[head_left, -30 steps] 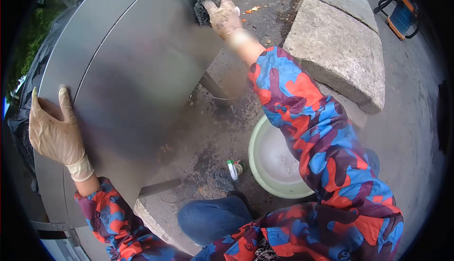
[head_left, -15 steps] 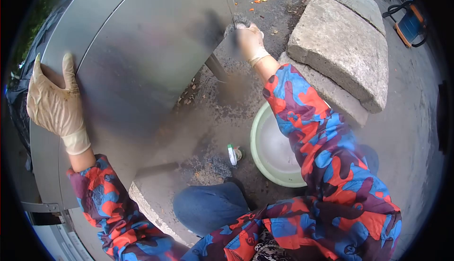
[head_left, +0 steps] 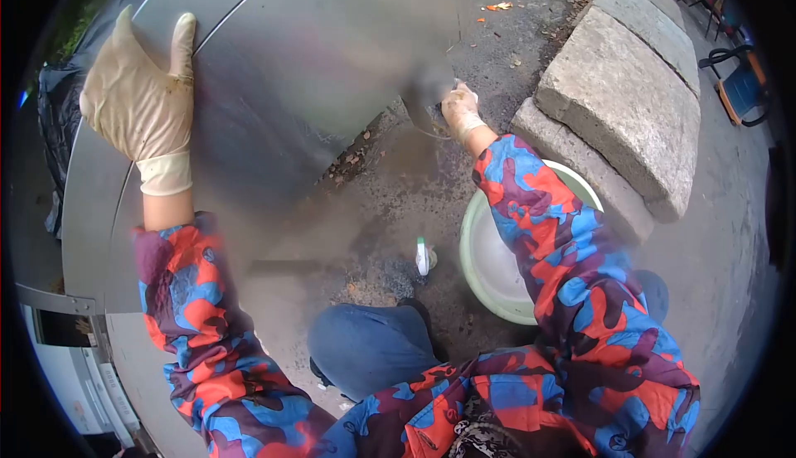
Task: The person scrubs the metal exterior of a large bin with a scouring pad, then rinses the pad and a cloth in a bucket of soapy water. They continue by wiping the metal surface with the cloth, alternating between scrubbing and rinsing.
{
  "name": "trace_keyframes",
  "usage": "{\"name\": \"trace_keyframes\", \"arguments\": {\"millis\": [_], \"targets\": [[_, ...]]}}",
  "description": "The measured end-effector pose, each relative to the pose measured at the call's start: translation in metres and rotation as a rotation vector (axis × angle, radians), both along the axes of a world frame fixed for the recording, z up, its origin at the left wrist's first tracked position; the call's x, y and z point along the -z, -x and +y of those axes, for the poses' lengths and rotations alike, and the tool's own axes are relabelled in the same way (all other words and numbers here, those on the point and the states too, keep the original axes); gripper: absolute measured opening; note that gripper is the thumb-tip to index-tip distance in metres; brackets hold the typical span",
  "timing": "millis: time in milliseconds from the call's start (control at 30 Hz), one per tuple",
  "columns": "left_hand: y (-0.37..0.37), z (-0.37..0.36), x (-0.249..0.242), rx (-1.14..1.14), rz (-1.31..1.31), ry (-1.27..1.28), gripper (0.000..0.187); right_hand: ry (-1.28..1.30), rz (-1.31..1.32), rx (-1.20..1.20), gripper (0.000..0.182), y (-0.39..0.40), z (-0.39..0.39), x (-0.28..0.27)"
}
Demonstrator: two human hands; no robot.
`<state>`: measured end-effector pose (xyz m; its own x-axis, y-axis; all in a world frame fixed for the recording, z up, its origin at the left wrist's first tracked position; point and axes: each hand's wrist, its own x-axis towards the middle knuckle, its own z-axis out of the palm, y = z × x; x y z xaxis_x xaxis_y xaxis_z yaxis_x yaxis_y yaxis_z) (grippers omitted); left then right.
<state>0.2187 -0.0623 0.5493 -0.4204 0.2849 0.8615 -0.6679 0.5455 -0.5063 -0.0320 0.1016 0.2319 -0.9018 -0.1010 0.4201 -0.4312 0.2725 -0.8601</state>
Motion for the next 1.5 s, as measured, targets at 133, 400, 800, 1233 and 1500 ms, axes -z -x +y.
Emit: {"name": "trace_keyframes", "arguments": {"millis": [133, 400, 800, 1233, 1500], "targets": [[0.001, 0.002, 0.005, 0.03, 0.018, -0.092, 0.062, 0.126, -0.237, 0.007, 0.044, -0.045, 0.024, -0.07], [0.002, 0.002, 0.007, 0.065, 0.041, -0.098, 0.062, 0.086, 0.895, -0.091, 0.071, -0.088, -0.046, -0.218], [0.0, 0.005, 0.008, 0.019, 0.052, -0.139, 0.061, 0.241, 0.529, -0.201, 0.066, -0.102, 0.003, -0.16], [0.0, 0.005, 0.007, 0.07, 0.04, -0.167, 0.046, 0.039, 0.591, 0.079, 0.056, 0.03, 0.001, -0.205], [0.0, 0.0, 0.008, 0.062, 0.032, -0.197, 0.045, -0.183, 1.26, -0.423, 0.044, -0.134, -0.042, -0.236]]}}
